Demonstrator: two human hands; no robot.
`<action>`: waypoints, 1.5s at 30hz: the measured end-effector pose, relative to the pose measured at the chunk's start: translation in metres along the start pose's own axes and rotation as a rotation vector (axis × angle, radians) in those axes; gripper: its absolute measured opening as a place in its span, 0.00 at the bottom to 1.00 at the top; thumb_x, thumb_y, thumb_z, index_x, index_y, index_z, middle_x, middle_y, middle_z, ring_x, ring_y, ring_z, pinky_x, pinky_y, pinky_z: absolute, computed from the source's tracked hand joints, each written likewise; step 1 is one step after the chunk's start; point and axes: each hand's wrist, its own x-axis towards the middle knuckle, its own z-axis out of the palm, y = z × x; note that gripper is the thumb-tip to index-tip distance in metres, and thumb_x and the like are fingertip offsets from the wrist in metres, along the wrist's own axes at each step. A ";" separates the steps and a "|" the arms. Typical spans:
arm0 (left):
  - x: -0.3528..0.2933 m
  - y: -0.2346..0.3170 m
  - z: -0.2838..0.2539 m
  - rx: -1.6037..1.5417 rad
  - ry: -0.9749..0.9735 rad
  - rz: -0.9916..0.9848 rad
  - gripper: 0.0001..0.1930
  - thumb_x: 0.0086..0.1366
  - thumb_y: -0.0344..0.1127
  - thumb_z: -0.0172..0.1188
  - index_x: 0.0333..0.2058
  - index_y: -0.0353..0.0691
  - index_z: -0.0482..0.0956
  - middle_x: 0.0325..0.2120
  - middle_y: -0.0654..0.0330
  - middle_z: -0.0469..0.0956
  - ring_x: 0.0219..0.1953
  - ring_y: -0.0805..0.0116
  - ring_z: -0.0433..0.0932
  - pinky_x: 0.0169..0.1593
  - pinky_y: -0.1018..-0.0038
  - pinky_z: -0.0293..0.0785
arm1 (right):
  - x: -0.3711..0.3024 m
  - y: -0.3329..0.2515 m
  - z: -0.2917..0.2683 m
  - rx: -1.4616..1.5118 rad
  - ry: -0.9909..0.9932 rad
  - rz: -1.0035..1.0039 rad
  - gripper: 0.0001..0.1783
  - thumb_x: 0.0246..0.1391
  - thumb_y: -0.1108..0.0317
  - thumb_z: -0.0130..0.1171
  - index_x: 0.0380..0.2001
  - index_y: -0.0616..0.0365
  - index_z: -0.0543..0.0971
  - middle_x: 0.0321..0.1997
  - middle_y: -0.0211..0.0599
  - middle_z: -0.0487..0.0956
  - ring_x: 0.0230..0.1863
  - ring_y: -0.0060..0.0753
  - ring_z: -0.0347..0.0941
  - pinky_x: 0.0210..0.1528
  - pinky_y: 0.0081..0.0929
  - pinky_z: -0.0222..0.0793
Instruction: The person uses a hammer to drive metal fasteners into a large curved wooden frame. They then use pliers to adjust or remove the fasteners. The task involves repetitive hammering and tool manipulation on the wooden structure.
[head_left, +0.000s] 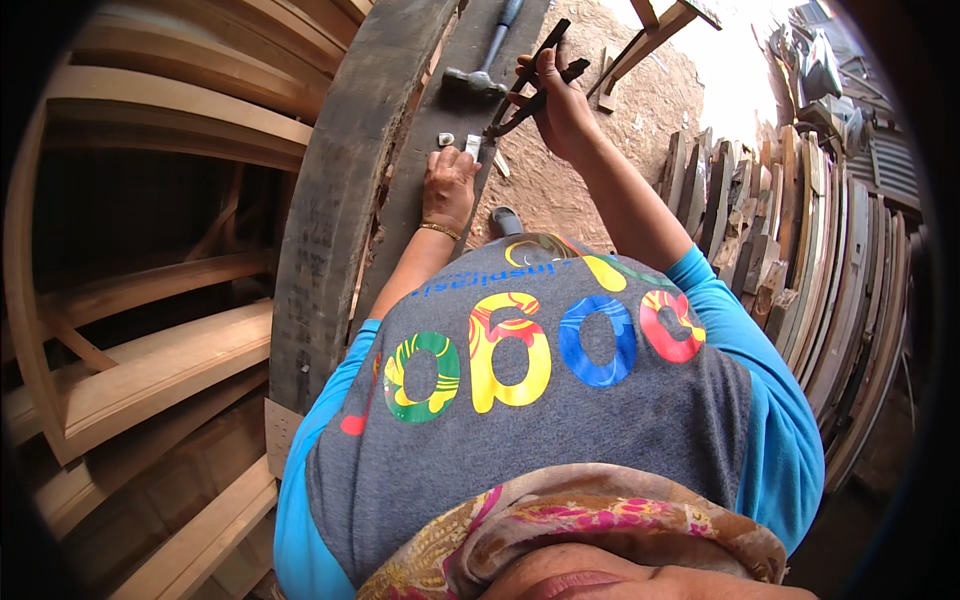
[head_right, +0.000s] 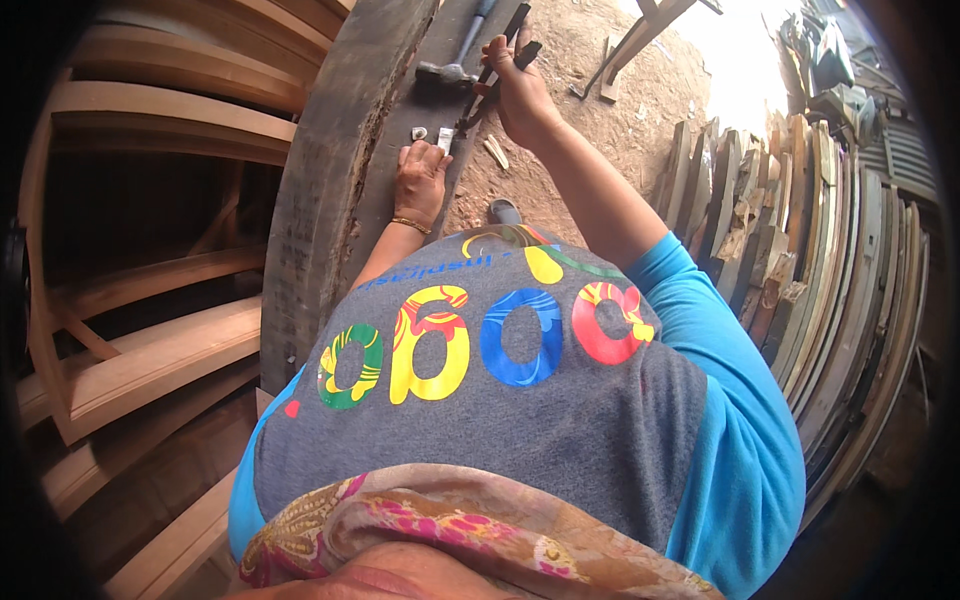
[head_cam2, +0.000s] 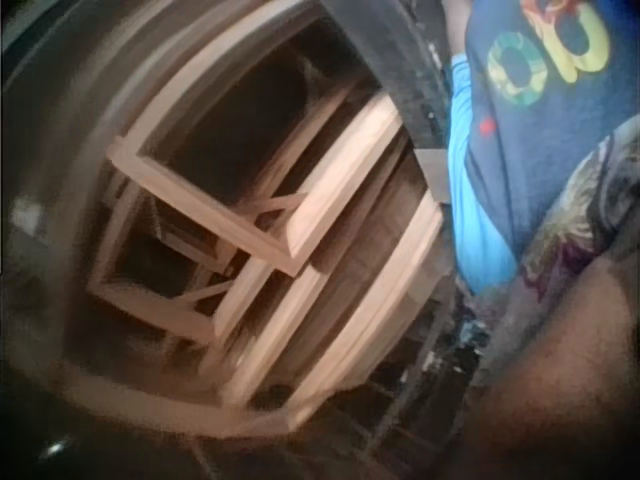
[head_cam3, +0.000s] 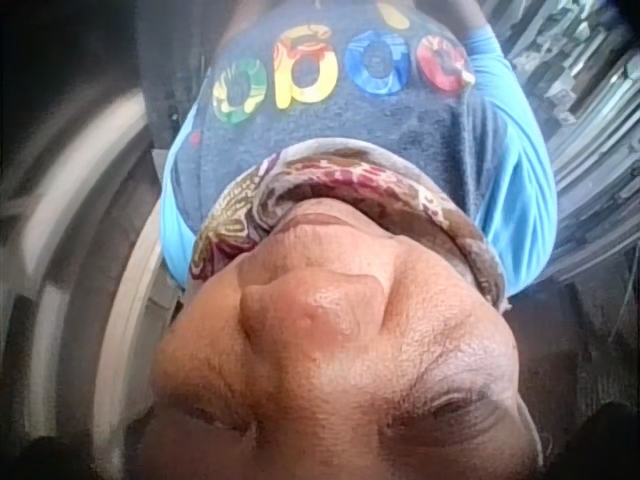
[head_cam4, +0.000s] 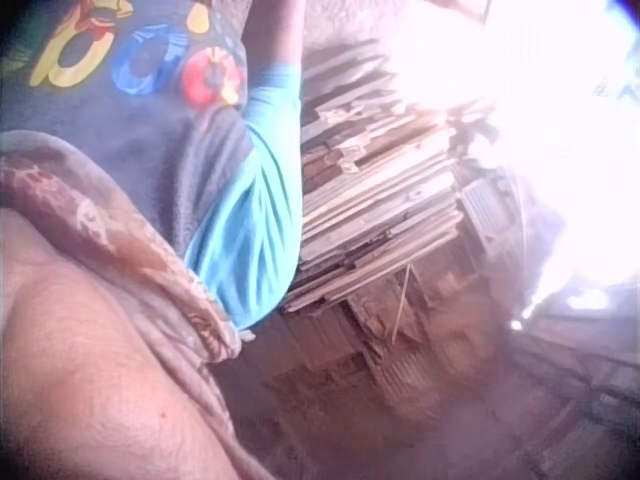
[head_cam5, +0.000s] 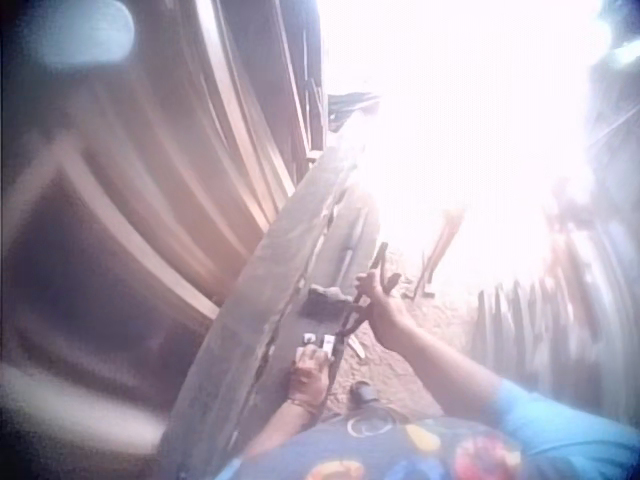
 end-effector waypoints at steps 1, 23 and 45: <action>0.000 0.005 0.000 -0.013 -0.002 -0.003 0.05 0.54 0.31 0.63 0.28 0.41 0.75 0.29 0.58 0.72 0.37 0.54 0.70 0.41 0.62 0.68 | 0.001 -0.002 -0.002 -0.022 0.001 0.002 0.40 0.59 0.44 0.50 0.68 0.36 0.46 0.54 0.35 0.69 0.55 0.29 0.64 0.51 0.40 0.68; 0.010 0.074 0.009 -0.183 -0.013 -0.048 0.07 0.54 0.31 0.62 0.33 0.42 0.77 0.28 0.60 0.71 0.37 0.58 0.71 0.42 0.66 0.70 | 0.007 -0.061 0.005 -0.321 -0.124 0.199 0.36 0.58 0.38 0.45 0.63 0.43 0.56 0.58 0.38 0.66 0.56 0.33 0.65 0.46 0.42 0.74; 0.004 0.075 0.021 -0.174 -0.012 -0.047 0.07 0.55 0.32 0.62 0.32 0.41 0.75 0.29 0.58 0.72 0.36 0.56 0.71 0.42 0.64 0.70 | 0.015 -0.027 0.013 -0.197 -0.141 -0.015 0.09 0.62 0.63 0.47 0.26 0.46 0.65 0.20 0.19 0.59 0.21 0.18 0.55 0.22 0.20 0.51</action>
